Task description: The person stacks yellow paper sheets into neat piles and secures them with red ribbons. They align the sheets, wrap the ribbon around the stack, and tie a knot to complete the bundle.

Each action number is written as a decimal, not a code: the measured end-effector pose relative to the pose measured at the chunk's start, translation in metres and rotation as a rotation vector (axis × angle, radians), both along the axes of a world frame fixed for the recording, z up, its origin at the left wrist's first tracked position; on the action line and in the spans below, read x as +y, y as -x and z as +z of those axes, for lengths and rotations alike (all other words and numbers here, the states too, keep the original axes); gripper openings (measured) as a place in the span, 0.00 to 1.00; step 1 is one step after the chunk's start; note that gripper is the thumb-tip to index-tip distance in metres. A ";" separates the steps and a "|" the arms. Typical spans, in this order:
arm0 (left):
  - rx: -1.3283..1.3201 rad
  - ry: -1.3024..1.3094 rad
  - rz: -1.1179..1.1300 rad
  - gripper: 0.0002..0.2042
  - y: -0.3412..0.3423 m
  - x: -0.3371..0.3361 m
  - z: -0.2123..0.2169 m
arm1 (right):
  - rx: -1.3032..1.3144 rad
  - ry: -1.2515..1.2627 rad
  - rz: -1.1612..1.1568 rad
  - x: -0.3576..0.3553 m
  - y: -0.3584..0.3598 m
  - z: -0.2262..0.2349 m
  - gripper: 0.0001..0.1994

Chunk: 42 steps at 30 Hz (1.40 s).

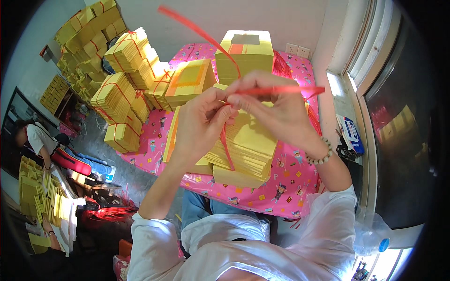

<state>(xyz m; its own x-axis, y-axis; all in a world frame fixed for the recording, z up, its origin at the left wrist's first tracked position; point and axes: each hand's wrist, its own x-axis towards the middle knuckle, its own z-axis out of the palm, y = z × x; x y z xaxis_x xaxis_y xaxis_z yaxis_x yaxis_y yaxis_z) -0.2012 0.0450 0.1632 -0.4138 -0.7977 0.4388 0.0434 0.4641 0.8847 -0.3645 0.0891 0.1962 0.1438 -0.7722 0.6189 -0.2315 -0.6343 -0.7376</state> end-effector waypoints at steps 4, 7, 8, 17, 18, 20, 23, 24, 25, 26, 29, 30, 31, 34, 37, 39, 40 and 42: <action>-0.141 -0.070 0.006 0.10 -0.004 -0.002 0.009 | -0.156 -0.104 0.100 -0.009 0.010 0.011 0.08; -0.022 -0.047 0.066 0.10 -0.003 -0.001 0.004 | 0.017 -0.059 0.076 -0.003 0.005 0.015 0.07; -0.010 -0.016 0.073 0.11 -0.001 -0.001 0.002 | 0.109 -0.007 0.041 -0.001 0.004 0.013 0.06; -0.067 0.290 0.176 0.10 0.001 0.006 -0.009 | 0.272 0.041 0.129 0.007 0.004 0.011 0.08; -0.041 0.214 0.164 0.10 0.002 0.006 -0.010 | 0.177 0.041 0.119 -0.001 0.013 0.011 0.08; -0.022 0.137 0.151 0.10 0.003 0.007 -0.011 | 0.209 -0.133 -0.135 -0.007 0.026 0.021 0.09; -0.048 0.146 0.150 0.09 0.003 0.008 -0.011 | 0.289 -0.314 -0.143 -0.023 0.034 0.024 0.13; -0.063 0.157 0.150 0.09 0.003 0.007 -0.011 | 0.321 -0.359 -0.086 -0.028 0.035 0.022 0.14; -0.077 0.168 0.150 0.09 0.004 0.007 -0.012 | 0.314 -0.349 -0.001 -0.033 0.034 0.017 0.14; -0.072 0.169 0.151 0.09 0.004 0.006 -0.011 | 0.305 -0.336 0.088 -0.039 0.029 0.010 0.14; -0.076 0.170 0.151 0.09 0.002 0.006 -0.010 | 0.290 -0.399 0.161 -0.045 0.025 0.006 0.13; -0.091 0.168 0.149 0.09 0.001 0.006 -0.009 | 0.265 -0.401 0.165 -0.047 0.026 0.003 0.12; -0.106 0.167 0.148 0.09 0.000 0.007 -0.008 | 0.239 -0.403 0.169 -0.049 0.026 0.001 0.12; -0.138 0.126 0.153 0.10 0.000 0.009 -0.006 | 0.293 -0.406 0.035 -0.047 0.029 -0.004 0.10; -0.201 0.417 0.206 0.11 -0.004 0.003 -0.005 | 0.285 -0.237 -0.121 -0.046 0.030 -0.012 0.11; -0.169 0.315 0.148 0.10 -0.007 0.004 -0.010 | 0.226 -0.288 -0.107 -0.042 0.029 -0.016 0.10; -0.153 0.264 0.119 0.10 -0.008 0.004 -0.011 | 0.196 -0.314 -0.100 -0.042 0.030 -0.018 0.10; -0.281 0.429 0.155 0.08 -0.012 0.002 -0.012 | 0.203 -0.405 -0.109 -0.044 0.033 -0.021 0.08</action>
<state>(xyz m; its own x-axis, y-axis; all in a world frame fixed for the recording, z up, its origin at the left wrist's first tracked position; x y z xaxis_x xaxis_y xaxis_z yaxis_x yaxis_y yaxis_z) -0.1896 0.0469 0.1510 -0.4543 -0.6320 0.6279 -0.2655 0.7688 0.5818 -0.3973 0.0451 0.1754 0.1352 -0.9633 0.2320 -0.4465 -0.2683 -0.8536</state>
